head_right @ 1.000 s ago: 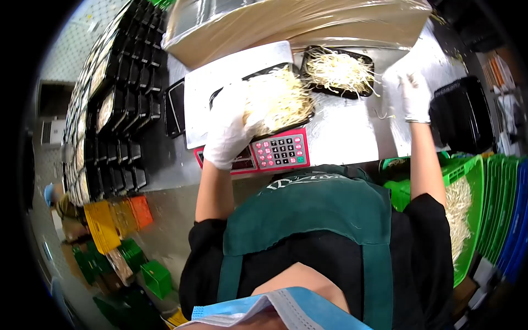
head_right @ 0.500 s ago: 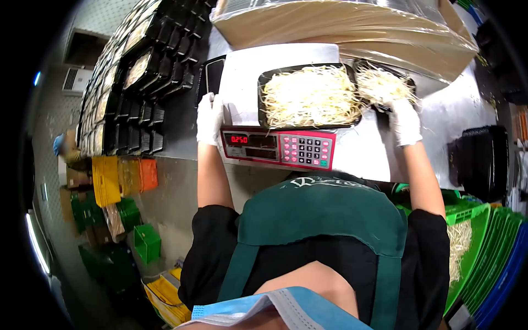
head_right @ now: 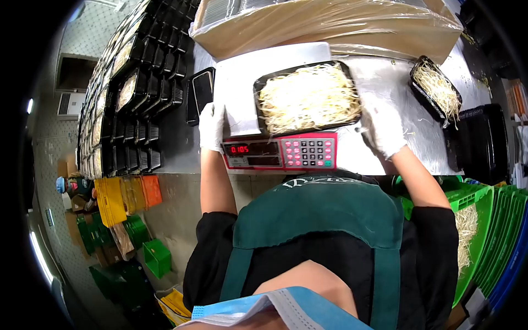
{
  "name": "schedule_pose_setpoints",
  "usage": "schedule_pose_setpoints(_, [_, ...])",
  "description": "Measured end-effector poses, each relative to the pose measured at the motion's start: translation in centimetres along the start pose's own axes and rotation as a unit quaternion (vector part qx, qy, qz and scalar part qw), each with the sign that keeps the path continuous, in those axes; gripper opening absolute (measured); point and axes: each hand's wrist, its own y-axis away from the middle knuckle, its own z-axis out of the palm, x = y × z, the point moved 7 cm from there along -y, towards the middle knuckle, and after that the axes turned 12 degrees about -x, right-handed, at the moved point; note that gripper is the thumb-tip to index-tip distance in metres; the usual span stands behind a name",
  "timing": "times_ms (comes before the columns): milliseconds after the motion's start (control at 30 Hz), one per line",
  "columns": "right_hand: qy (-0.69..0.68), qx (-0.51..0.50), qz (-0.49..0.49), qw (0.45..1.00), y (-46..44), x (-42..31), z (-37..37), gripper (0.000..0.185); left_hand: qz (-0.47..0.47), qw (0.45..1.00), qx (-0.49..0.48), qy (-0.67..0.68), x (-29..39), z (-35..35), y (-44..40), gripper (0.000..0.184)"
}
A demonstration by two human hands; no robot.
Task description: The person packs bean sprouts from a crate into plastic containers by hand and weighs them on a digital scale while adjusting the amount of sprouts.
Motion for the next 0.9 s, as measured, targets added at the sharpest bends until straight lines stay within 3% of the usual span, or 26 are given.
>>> schedule_pose_setpoints(33, [-0.048, -0.021, 0.009, 0.999, 0.0, 0.7, 2.3, 0.057, 0.056, 0.997, -0.020, -0.054, 2.7, 0.4, 0.6, 0.028])
schedule_pose_setpoints(67, [-0.094, -0.039, 0.020, 0.995, 0.0, 1.5, 4.6, 0.055, 0.055, 0.997, -0.036, -0.043, 3.1, 1.3, 0.7, 0.027])
schedule_pose_setpoints(100, [-0.089, 0.011, -0.043, 0.995, 0.3, 2.8, 4.8, 0.054, 0.051, 0.997, -0.049, -0.034, 3.5, 2.2, 0.7, 0.027])
schedule_pose_setpoints(133, [-0.115, -0.018, 0.030, 0.993, 0.4, 5.2, 5.5, 0.051, 0.076, 0.995, -0.048, -0.033, 5.3, 2.9, 1.1, 0.025])
schedule_pose_setpoints(167, [-0.324, -0.021, 0.103, 0.940, 2.1, 11.4, 8.1, 0.045, 0.097, 0.994, -0.049, -0.033, 6.9, 3.8, 1.7, 0.024])
schedule_pose_setpoints(200, [-0.514, 0.022, 0.176, 0.839, 4.1, 17.0, 10.5, 0.039, 0.076, 0.994, -0.072, -0.016, 6.2, 5.9, 1.6, 0.024])
schedule_pose_setpoints(267, [-0.590, 0.057, 0.171, 0.787, 5.6, 18.9, 8.2, 0.044, 0.081, 0.991, -0.083, 0.073, 7.4, 8.7, 2.0, 0.023])
schedule_pose_setpoints(300, [-0.741, 0.126, 0.157, 0.641, 5.4, 18.2, 6.5, 0.052, 0.107, 0.981, -0.070, 0.144, 9.4, 8.9, 2.1, 0.022])
schedule_pose_setpoints(367, [-0.711, 0.210, 0.266, 0.616, 5.7, 14.9, 3.2, 0.055, 0.143, 0.986, -0.045, 0.079, 11.2, 9.4, 3.1, 0.023])
schedule_pose_setpoints(467, [-0.710, 0.198, 0.285, 0.613, 6.3, 15.4, 2.0, 0.055, 0.209, 0.976, 0.001, -0.066, 12.1, 7.5, 3.5, 0.026])
schedule_pose_setpoints(533, [-0.699, 0.213, 0.291, 0.617, 6.5, 15.2, 1.8, 0.055, 0.170, 0.977, 0.072, -0.106, 7.8, 4.2, 2.5, 0.036])
schedule_pose_setpoints(567, [-0.705, 0.221, 0.298, 0.604, 6.8, 15.1, 1.9, 0.055, 0.098, 0.973, 0.100, -0.182, 4.9, 2.4, 1.9, 0.046])
schedule_pose_setpoints(600, [-0.654, 0.236, 0.327, 0.639, 7.4, 16.5, 2.5, 0.057, 0.023, 0.959, 0.117, -0.256, 2.1, 0.5, 1.3, 0.056])
schedule_pose_setpoints(633, [-0.643, 0.247, 0.337, 0.642, 7.7, 16.7, 2.5, 0.056, 0.019, 0.928, 0.134, -0.348, -1.1, 1.1, 1.2, 0.061])
schedule_pose_setpoints(667, [-0.642, 0.249, 0.328, 0.647, 7.5, 16.6, 2.4, 0.056, -0.002, 0.928, 0.079, -0.364, -2.2, 1.5, 0.5, 0.060])
schedule_pose_setpoints(700, [-0.641, 0.250, 0.316, 0.653, 7.3, 16.4, 2.3, 0.056, 0.101, 0.879, 0.200, -0.421, -1.3, 1.6, 1.2, 0.038])
schedule_pose_setpoints(767, [-0.680, 0.216, 0.296, 0.634, 7.3, 17.0, 3.1, 0.054, -0.064, 0.932, 0.098, -0.343, -2.6, 2.0, 0.2, 0.040])
schedule_pose_setpoints(867, [-0.646, 0.236, 0.326, 0.648, 8.0, 15.4, 3.2, 0.052, 0.036, 0.941, 0.128, -0.312, 0.1, 3.3, 1.4, 0.024])
schedule_pose_setpoints(900, [-0.665, 0.237, 0.339, 0.622, 8.4, 15.0, 3.7, 0.051, 0.070, 0.942, 0.136, -0.298, 0.7, 4.2, 1.7, 0.023])
